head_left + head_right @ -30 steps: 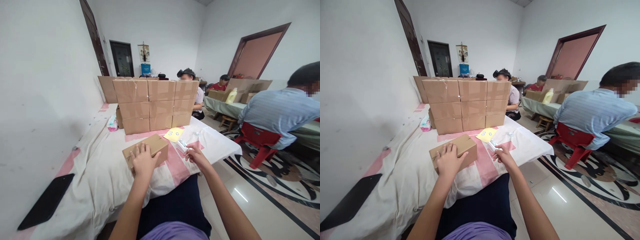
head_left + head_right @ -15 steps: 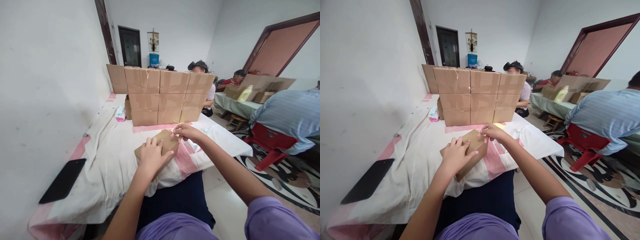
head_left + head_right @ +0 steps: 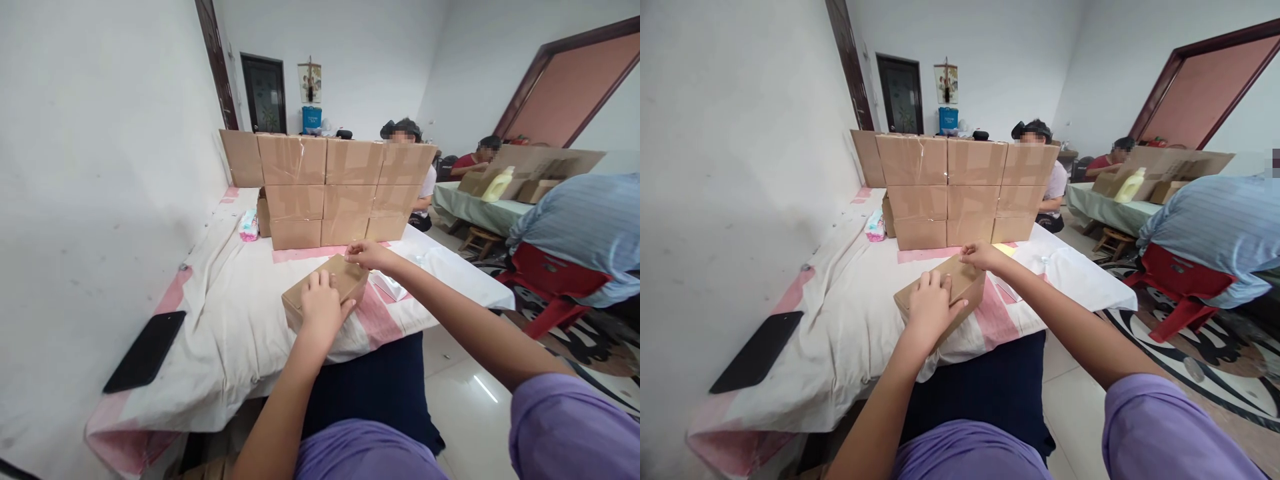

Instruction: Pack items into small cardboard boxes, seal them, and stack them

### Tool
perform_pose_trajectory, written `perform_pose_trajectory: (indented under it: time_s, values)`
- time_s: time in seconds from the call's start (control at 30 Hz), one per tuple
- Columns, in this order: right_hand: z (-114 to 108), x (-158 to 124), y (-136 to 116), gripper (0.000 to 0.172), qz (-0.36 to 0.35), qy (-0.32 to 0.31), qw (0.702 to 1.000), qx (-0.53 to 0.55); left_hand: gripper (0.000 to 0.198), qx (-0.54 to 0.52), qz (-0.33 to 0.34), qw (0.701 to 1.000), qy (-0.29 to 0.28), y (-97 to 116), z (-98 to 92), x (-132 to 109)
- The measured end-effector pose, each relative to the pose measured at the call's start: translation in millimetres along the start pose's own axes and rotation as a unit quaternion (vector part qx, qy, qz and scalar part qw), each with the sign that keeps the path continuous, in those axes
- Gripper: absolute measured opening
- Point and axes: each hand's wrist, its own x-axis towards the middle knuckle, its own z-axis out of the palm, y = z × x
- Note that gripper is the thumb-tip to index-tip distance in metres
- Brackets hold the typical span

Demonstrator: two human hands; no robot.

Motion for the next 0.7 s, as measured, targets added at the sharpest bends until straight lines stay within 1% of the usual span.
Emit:
perform_pose_trajectory:
  time_s: [0.1, 0.17, 0.2, 0.3, 0.33, 0.37, 0.43, 0.53, 0.7]
  values:
    - [2, 4, 6, 0.016, 0.006, -0.009, 1.0, 0.003, 0.069, -0.003, -0.004, 1.0, 0.001, 0, 0.2, 0]
    - [2, 7, 10, 0.015, 0.01, -0.011, 1.0, 0.006, 0.067, -0.004, -0.007, 1.0, 0.002, 1, 0.6, 0]
    - [2, 7, 11, 0.02, 0.011, -0.014, 1.0, 0.01, 0.066, -0.005, -0.008, 1.0, 0.003, 1, 0.8, 0]
    - [1, 10, 13, 0.059, 0.01, -0.03, 0.999, 0.011, 0.067, -0.004, -0.008, 1.0, 0.006, 0, 1.7, 0]
    - [0, 12, 14, 0.069, 0.013, -0.032, 0.999, -0.002, 0.068, -0.003, -0.007, 1.0, 0.007, 0, 2.1, 0]
    - [0, 15, 14, 0.074, 0.018, -0.031, 0.999, -0.019, 0.068, -0.003, -0.007, 1.0, 0.007, 0, 2.4, 0]
    - [1, 20, 15, 0.076, 0.033, -0.021, 0.998, -0.056, 0.069, -0.002, -0.007, 1.0, 0.008, 0, 2.9, -1]
    - [5, 29, 14, 0.074, 0.049, -0.01, 0.995, -0.089, 0.067, 0.001, -0.006, 1.0, 0.009, 0, 2.6, -1]
    - [11, 34, 1, 0.062, 0.057, -0.014, 0.984, -0.17, 0.065, 0.006, -0.004, 1.0, 0.005, 1, 0.2, -1]
